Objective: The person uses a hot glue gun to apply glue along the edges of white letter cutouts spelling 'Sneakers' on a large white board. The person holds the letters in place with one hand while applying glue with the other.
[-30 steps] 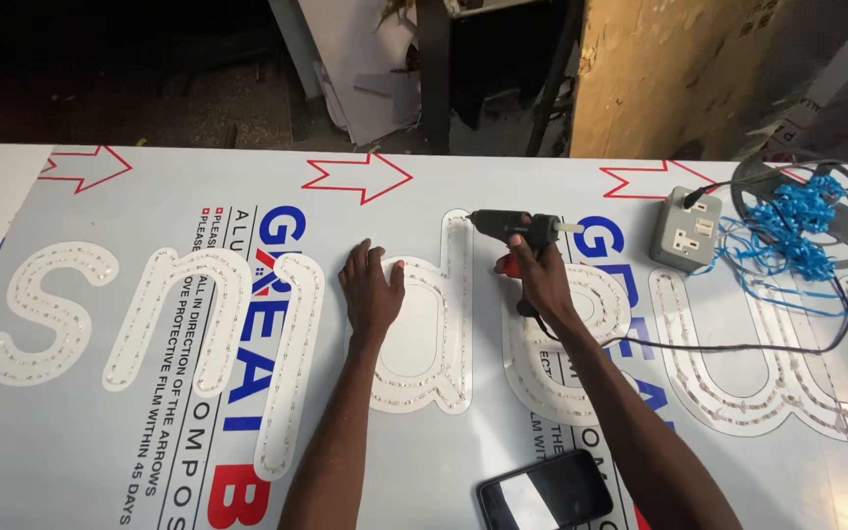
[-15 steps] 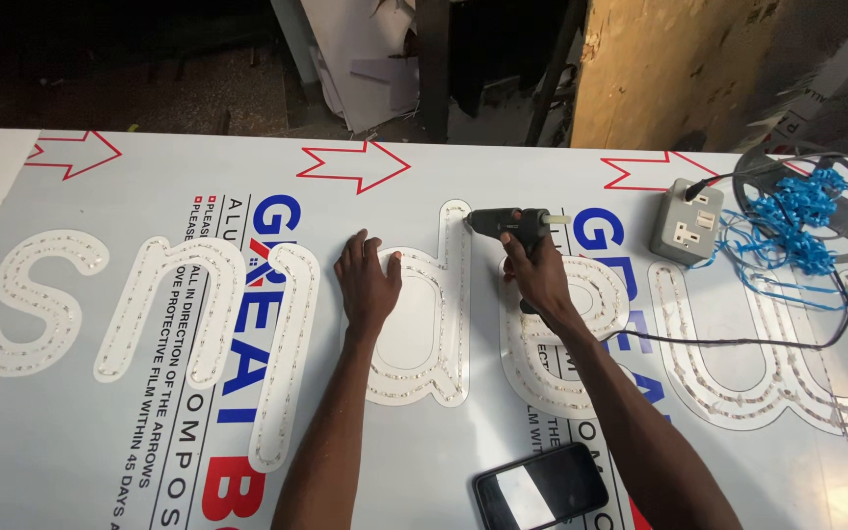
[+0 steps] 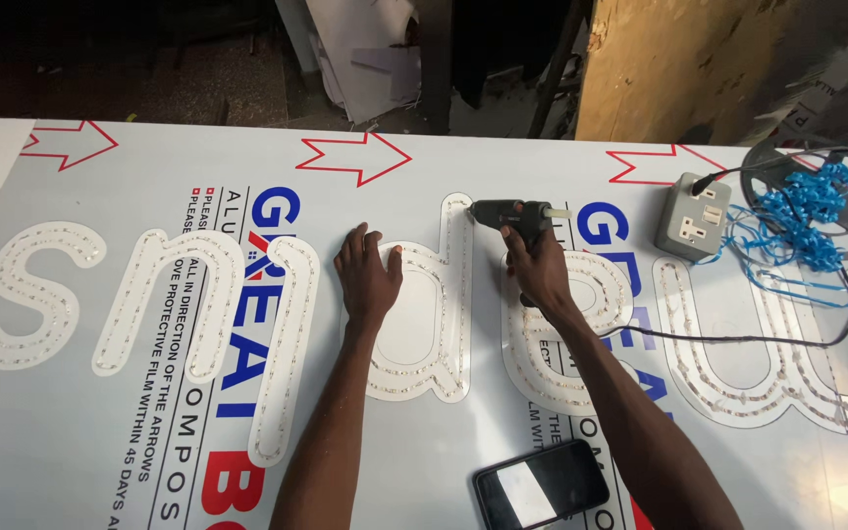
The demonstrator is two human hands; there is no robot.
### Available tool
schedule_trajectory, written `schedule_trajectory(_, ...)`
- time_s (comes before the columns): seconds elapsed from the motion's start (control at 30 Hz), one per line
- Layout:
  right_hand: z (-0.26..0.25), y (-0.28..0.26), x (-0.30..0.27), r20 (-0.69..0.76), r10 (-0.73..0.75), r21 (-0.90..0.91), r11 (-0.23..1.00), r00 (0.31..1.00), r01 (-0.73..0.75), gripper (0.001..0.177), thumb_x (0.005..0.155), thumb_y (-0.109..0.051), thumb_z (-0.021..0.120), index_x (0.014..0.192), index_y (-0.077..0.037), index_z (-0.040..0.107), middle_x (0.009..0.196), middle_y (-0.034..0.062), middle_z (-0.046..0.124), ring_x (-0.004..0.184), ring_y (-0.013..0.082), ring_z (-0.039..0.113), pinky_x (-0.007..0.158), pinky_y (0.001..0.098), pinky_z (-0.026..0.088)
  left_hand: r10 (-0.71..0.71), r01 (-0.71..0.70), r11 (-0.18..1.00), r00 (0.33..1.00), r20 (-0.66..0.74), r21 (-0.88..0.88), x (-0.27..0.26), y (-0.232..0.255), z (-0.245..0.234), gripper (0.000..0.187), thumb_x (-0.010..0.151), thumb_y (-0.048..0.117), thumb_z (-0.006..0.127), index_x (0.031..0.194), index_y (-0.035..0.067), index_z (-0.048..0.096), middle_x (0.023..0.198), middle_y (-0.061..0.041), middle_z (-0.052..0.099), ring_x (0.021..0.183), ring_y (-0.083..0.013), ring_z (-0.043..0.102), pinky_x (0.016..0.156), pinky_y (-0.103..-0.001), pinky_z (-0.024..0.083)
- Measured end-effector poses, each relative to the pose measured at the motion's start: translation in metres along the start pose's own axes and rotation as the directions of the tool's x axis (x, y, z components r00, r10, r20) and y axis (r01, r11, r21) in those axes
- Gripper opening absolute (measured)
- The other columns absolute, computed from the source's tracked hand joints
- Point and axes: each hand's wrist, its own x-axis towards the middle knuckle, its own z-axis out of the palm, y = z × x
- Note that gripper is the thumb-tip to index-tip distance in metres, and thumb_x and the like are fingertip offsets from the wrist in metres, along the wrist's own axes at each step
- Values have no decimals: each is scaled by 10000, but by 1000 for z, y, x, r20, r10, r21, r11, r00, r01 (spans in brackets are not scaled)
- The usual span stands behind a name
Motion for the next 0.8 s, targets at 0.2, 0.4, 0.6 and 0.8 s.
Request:
schedule_trajectory(0.2,7,8,3,2,-3,22,1000,1000,3,420,1151,-454,691,1237,-59,578,737,58,736,637,207,753,669,390,555,0,0,1000,1000,10,2,-1,0,-1,375,1099,406,708,1339,122,658,1531,-164,631,1521,-380,567,1169,-570,458)
schedule_trajectory(0.4,17,16,18,3,-12,22,1000,1000,12,432,1156,-460,689,1274,-59,580,707,52,726,603,214,743,650,403,550,-29,29,1000,998,52,-1,0,5,-7,383,1088,403,707,1338,116,670,1542,-168,633,1533,-379,559,1180,-568,449)
schedule_trajectory(0.6,17,10,17,-15,-24,42,999,1000,25,498,1155,-508,681,1338,-55,585,735,58,740,626,214,751,665,416,557,-32,32,999,998,46,-7,2,8,-10,382,1088,398,707,1336,110,670,1540,-168,634,1527,-380,566,1180,-563,454)
schedule_trajectory(0.8,15,-4,13,-33,5,11,1000,999,-4,462,1144,-512,671,1228,-68,580,703,51,727,603,218,741,666,416,555,-3,3,1000,1000,19,15,0,0,0,382,1100,410,703,1348,124,652,1536,-153,619,1528,-357,554,1178,-548,449)
